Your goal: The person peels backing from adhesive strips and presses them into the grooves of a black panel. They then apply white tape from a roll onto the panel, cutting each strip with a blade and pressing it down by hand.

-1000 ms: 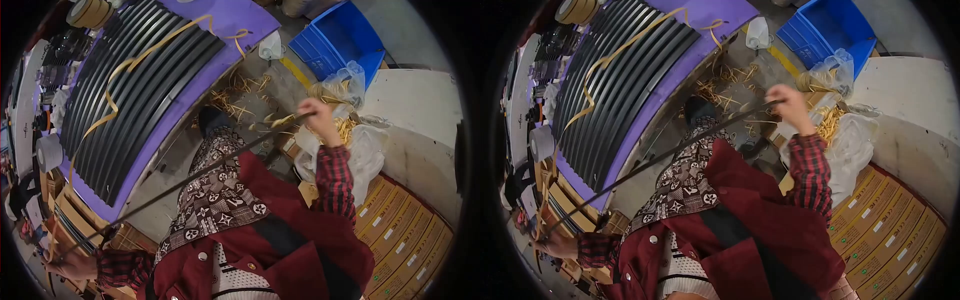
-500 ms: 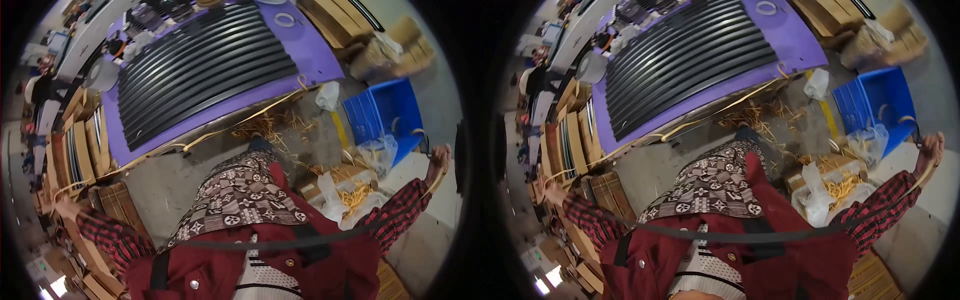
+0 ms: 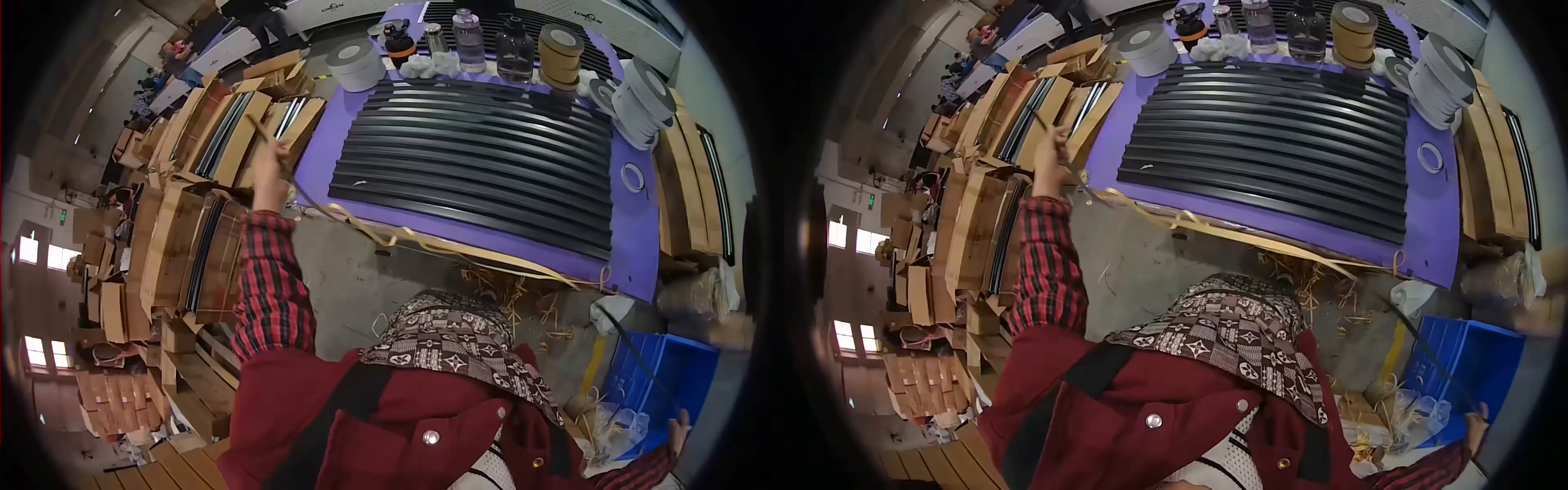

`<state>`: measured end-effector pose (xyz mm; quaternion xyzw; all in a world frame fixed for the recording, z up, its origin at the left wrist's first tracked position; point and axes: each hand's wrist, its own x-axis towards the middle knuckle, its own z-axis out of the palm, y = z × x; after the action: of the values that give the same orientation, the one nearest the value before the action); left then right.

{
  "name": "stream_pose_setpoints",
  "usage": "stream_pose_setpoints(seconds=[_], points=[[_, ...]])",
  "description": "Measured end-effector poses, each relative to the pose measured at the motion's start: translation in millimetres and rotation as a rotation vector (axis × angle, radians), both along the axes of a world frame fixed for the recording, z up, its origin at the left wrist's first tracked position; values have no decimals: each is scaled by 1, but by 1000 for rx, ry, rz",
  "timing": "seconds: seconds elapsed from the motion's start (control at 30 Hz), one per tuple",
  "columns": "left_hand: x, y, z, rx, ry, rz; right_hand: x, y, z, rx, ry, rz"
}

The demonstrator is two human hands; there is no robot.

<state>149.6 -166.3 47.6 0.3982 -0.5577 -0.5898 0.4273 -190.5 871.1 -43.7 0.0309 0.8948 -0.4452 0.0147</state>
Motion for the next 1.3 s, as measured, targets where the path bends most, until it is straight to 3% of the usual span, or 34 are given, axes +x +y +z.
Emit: stream_pose_setpoints(seconds=[0.07,0.1,0.13,0.2,0.23,0.27,0.3,0.33,0.4,0.47,0.53,0.6,0.67,0.77,0.87,0.93,1.0,1.07,1.13,1.2,1.3], points=[[-48,73,-24,26,-67,-204,-1,-95,-31,860,-554,397],[-65,105,-34,20,-57,-284,10,-176,-14,373,-681,230],[-79,133,-45,18,-48,-367,-21,-141,-97,452,-323,354],[-98,173,-67,-64,-53,-492,22,-346,-6,865,-188,652],[-105,191,-77,-110,-59,-543,38,-405,1,710,-14,699],[-110,208,-84,-157,-66,-594,64,-474,32,293,96,823],[-112,228,-75,-197,-165,-626,79,-520,33,-56,-45,873],[-114,242,-76,-186,-153,-656,96,-559,36,-248,12,934],[-114,263,-81,-409,-189,-646,122,-625,29,-638,168,812],[-110,274,-80,-441,-202,-668,142,-654,31,-802,139,794],[-106,279,-87,-657,-265,-656,152,-664,17,-875,243,792],[-98,281,-90,-626,-316,-688,159,-665,13,-945,224,748],[-92,287,-85,-635,-176,-714,161,-660,13,-1235,16,560],[-82,277,-80,-617,-133,-781,144,-633,29,-1528,-52,357],[-74,255,-86,-696,-146,-844,116,-576,54,-1726,74,231],[-73,241,-105,-497,-119,-926,91,-519,66,-1704,284,71],[-72,216,-133,-291,-218,-1024,67,-441,85,-1939,273,116],[-71,188,-156,-41,-397,-1116,51,-371,110,-1927,397,93],[-66,156,-203,-6,-528,-1168,34,-290,127,-1674,483,117],[-57,133,-247,45,-680,-1169,20,-234,153,-1270,624,-200],[-51,121,-280,-32,-1092,-1165,-16,-126,193,-992,843,-435]])
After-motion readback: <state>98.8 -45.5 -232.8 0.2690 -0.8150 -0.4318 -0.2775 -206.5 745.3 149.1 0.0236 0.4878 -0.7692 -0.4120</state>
